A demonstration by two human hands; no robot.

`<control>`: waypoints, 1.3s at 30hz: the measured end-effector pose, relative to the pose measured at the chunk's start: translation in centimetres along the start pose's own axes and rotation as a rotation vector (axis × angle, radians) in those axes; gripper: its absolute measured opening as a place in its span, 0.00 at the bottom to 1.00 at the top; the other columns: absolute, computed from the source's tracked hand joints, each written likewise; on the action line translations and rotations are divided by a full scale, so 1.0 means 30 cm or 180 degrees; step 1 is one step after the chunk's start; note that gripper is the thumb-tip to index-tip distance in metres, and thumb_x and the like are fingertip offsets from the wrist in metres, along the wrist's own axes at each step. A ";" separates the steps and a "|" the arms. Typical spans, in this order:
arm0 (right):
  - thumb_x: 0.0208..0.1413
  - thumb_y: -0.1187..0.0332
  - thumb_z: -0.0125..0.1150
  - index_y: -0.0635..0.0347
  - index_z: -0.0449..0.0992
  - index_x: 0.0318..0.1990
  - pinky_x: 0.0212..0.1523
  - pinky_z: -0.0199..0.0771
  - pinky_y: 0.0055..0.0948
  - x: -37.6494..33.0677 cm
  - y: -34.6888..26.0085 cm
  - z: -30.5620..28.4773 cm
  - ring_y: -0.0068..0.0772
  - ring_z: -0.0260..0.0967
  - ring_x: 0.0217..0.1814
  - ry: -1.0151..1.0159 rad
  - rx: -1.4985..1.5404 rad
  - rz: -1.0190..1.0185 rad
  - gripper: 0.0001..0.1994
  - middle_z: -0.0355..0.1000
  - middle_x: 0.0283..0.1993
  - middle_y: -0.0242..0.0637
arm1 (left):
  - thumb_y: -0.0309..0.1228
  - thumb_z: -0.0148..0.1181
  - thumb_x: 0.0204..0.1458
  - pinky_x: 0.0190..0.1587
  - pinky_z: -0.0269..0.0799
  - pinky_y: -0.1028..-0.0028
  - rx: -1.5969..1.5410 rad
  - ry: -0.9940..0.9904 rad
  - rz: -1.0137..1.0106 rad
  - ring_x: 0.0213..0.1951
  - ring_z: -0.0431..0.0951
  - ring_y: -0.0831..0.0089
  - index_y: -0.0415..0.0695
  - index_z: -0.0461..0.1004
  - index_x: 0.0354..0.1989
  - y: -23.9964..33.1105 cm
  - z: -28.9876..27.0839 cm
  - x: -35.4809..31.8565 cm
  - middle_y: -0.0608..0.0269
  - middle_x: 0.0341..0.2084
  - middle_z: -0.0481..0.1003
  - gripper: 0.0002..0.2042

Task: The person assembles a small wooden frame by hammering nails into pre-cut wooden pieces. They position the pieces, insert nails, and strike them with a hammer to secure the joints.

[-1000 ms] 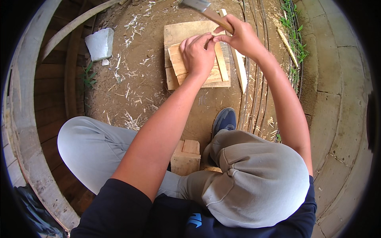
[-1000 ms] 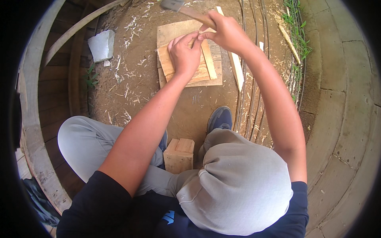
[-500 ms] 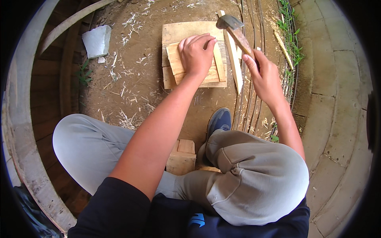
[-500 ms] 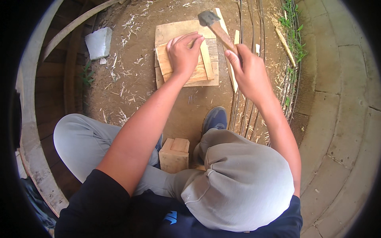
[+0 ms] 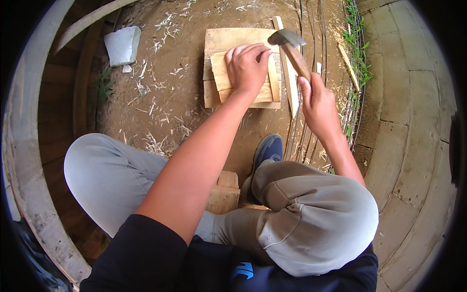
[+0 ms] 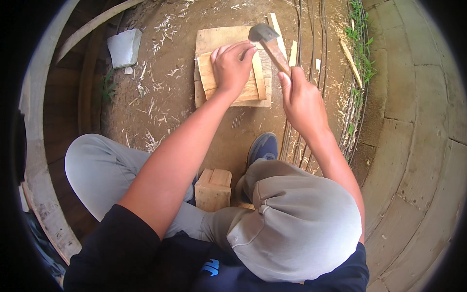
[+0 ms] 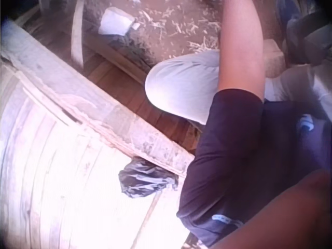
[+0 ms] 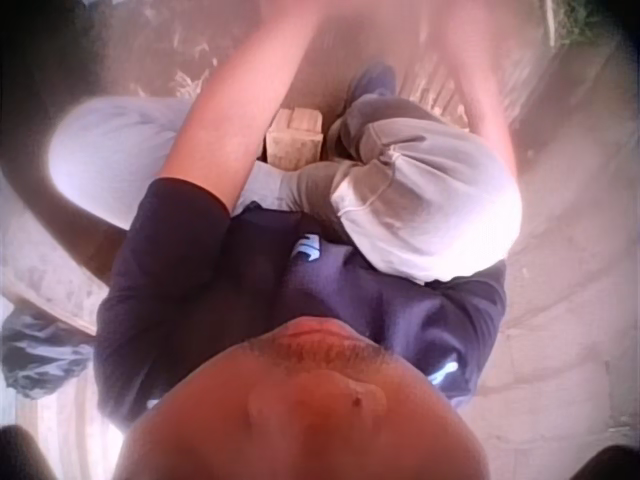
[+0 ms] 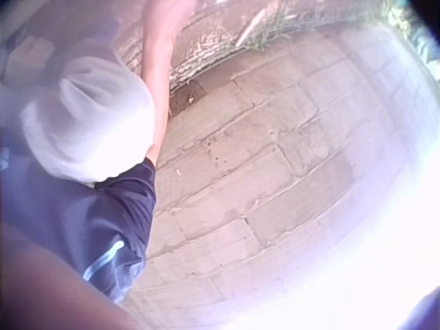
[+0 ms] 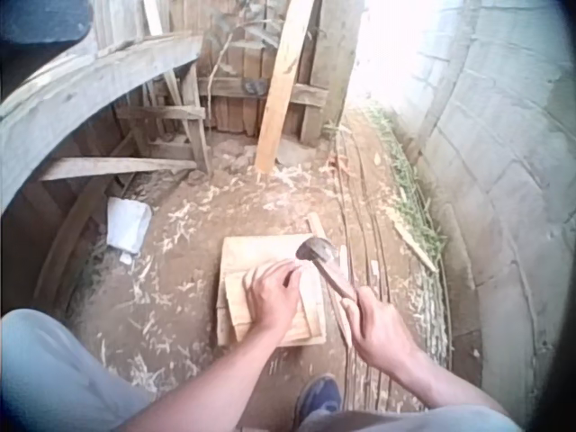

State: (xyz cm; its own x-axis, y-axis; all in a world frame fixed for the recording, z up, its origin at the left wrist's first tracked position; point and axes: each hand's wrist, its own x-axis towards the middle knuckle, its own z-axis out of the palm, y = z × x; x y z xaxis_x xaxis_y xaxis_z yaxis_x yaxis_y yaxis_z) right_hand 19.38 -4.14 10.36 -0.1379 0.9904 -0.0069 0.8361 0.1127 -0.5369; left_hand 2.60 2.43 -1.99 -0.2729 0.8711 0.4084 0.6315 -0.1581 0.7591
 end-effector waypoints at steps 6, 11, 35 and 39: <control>0.74 0.59 0.52 0.63 0.66 0.43 0.31 0.70 0.63 -0.008 0.000 -0.006 0.75 0.73 0.31 0.0049 -0.0191 -0.0106 0.14 0.73 0.26 0.63 | 0.40 0.69 0.56 0.64 0.60 0.63 0.0053 -0.0045 -0.0055 0.50 0.79 0.68 0.50 0.87 0.36 0.011 -0.008 -0.004 0.69 0.41 0.86 0.08; 0.74 0.59 0.51 0.63 0.65 0.42 0.31 0.69 0.65 0.003 0.007 0.003 0.75 0.72 0.32 0.0013 -0.0133 -0.0068 0.14 0.73 0.26 0.64 | 0.40 0.69 0.57 0.64 0.60 0.63 0.0010 -0.0082 -0.0083 0.51 0.79 0.69 0.51 0.88 0.36 0.004 -0.010 -0.001 0.70 0.42 0.86 0.08; 0.74 0.62 0.52 0.64 0.65 0.42 0.29 0.71 0.63 0.016 0.011 0.013 0.74 0.73 0.30 -0.0167 -0.0393 -0.0040 0.13 0.73 0.24 0.64 | 0.40 0.68 0.57 0.65 0.60 0.62 0.0019 -0.0108 -0.0082 0.52 0.79 0.68 0.50 0.87 0.37 0.015 -0.004 -0.002 0.70 0.43 0.86 0.09; 0.74 0.60 0.52 0.63 0.65 0.41 0.30 0.71 0.63 0.024 -0.026 -0.016 0.75 0.73 0.29 0.0152 -0.0166 -0.0209 0.14 0.73 0.24 0.63 | 0.40 0.68 0.57 0.65 0.60 0.62 0.0103 -0.0143 -0.0054 0.51 0.79 0.68 0.50 0.87 0.37 0.004 -0.010 0.009 0.69 0.43 0.86 0.09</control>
State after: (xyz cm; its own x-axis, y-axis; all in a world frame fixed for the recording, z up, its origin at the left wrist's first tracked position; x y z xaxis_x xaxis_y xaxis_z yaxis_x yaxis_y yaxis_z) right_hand 18.89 -3.47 11.16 -0.1689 0.9833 0.0678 0.8529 0.1802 -0.4901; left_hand 2.37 2.51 -1.63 -0.2515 0.8935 0.3720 0.6503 -0.1287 0.7487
